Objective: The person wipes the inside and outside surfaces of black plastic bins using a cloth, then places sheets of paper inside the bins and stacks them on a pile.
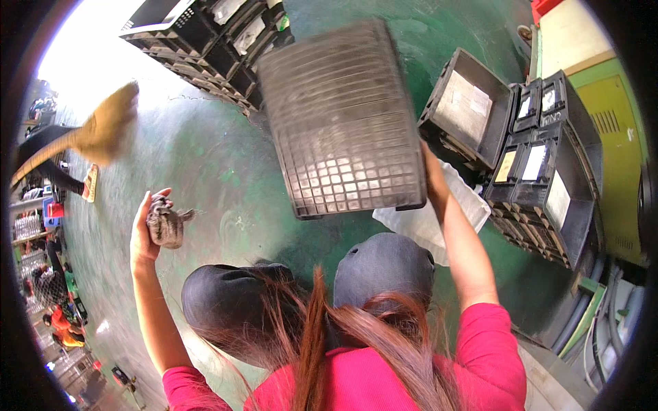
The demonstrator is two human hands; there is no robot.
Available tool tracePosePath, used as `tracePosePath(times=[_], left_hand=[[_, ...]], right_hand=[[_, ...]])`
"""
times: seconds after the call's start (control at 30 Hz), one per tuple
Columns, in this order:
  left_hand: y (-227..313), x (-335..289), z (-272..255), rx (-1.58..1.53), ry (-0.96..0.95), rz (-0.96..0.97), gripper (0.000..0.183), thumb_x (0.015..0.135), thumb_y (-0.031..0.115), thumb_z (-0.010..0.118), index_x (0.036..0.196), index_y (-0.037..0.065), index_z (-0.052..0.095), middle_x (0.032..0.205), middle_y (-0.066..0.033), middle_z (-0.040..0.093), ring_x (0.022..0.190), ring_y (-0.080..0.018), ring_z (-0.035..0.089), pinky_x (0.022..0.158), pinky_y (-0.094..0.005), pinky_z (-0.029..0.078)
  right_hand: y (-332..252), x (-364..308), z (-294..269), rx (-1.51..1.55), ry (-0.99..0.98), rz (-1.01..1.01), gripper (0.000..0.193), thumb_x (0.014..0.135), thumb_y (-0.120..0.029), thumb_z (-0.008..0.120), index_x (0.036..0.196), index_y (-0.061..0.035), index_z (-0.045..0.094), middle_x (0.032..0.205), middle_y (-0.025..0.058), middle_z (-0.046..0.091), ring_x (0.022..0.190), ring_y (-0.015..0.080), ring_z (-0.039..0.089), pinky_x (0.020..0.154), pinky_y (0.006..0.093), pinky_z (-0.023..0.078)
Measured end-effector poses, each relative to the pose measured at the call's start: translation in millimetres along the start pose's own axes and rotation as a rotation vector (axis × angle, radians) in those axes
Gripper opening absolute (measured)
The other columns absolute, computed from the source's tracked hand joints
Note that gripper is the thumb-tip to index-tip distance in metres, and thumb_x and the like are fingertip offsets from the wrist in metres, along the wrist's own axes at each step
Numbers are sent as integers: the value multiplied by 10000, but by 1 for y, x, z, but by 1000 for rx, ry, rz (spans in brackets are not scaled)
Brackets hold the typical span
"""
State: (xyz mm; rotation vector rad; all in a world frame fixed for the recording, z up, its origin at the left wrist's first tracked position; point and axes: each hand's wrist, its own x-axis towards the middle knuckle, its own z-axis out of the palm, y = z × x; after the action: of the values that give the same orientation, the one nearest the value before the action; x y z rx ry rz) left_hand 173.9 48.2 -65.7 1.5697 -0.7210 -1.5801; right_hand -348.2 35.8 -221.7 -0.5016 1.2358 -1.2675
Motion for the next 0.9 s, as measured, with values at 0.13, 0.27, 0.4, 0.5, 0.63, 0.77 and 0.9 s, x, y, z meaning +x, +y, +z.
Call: tracePosePath(times=[0.13, 0.27, 0.4, 0.5, 0.63, 0.77, 0.9], left_hand=[[-2, 8, 15, 116, -90, 94, 348, 924, 289, 477, 1125, 19, 568, 916, -35, 595, 867, -115, 555, 795, -251, 445], [9, 10, 35, 177, -175, 171, 361, 943, 271, 444, 1197, 28, 529, 968, -36, 575, 897, -119, 550, 812, -254, 443], [12, 21, 71, -80, -309, 123, 420, 951, 316, 431, 1299, 82, 457, 1122, -61, 537, 970, -165, 533, 887, -310, 433], [10, 55, 48, 1371, 41, 724, 396, 964, 347, 391, 1242, 99, 526, 1110, -46, 563, 973, -151, 539, 850, -296, 443], [49, 57, 75, 776, -49, 638, 327, 967, 300, 400, 1139, 113, 605, 1058, -17, 607, 907, -140, 546, 826, -267, 428], [95, 47, 52, 900, 132, 763, 338, 947, 299, 447, 1068, 42, 631, 1015, -28, 620, 888, -145, 564, 824, -272, 439], [154, 35, 55, 212, 102, 626, 375, 940, 321, 474, 1140, 17, 565, 1078, -75, 605, 953, -167, 593, 827, -290, 487]], right_hand=[[69, 1, -22, 172, -204, 71, 416, 940, -284, 438, 1240, 0, 484, 1137, 106, 591, 930, 156, 611, 809, 312, 511], [82, 1, -16, 318, -199, 127, 427, 942, -296, 427, 1233, 10, 486, 1147, 111, 588, 971, 183, 606, 843, 334, 502], [72, -14, -24, 337, -104, 36, 434, 943, -313, 415, 1217, 13, 503, 1137, 117, 595, 986, 201, 603, 859, 335, 492], [71, 4, -37, 301, -120, 73, 474, 946, -356, 395, 1211, 18, 512, 1132, 128, 598, 999, 215, 598, 880, 336, 473], [5, 1, -18, -42, 295, 236, 543, 937, -427, 399, 1204, 28, 523, 1130, 133, 602, 1005, 214, 596, 881, 325, 454], [-63, -17, 21, -343, 55, -92, 549, 873, -449, 549, 1092, 52, 600, 1040, 90, 636, 907, 146, 585, 813, 296, 453], [-102, -33, 55, -751, -173, -330, 342, 796, -333, 673, 901, -10, 640, 833, 49, 667, 748, 128, 604, 699, 274, 459]])
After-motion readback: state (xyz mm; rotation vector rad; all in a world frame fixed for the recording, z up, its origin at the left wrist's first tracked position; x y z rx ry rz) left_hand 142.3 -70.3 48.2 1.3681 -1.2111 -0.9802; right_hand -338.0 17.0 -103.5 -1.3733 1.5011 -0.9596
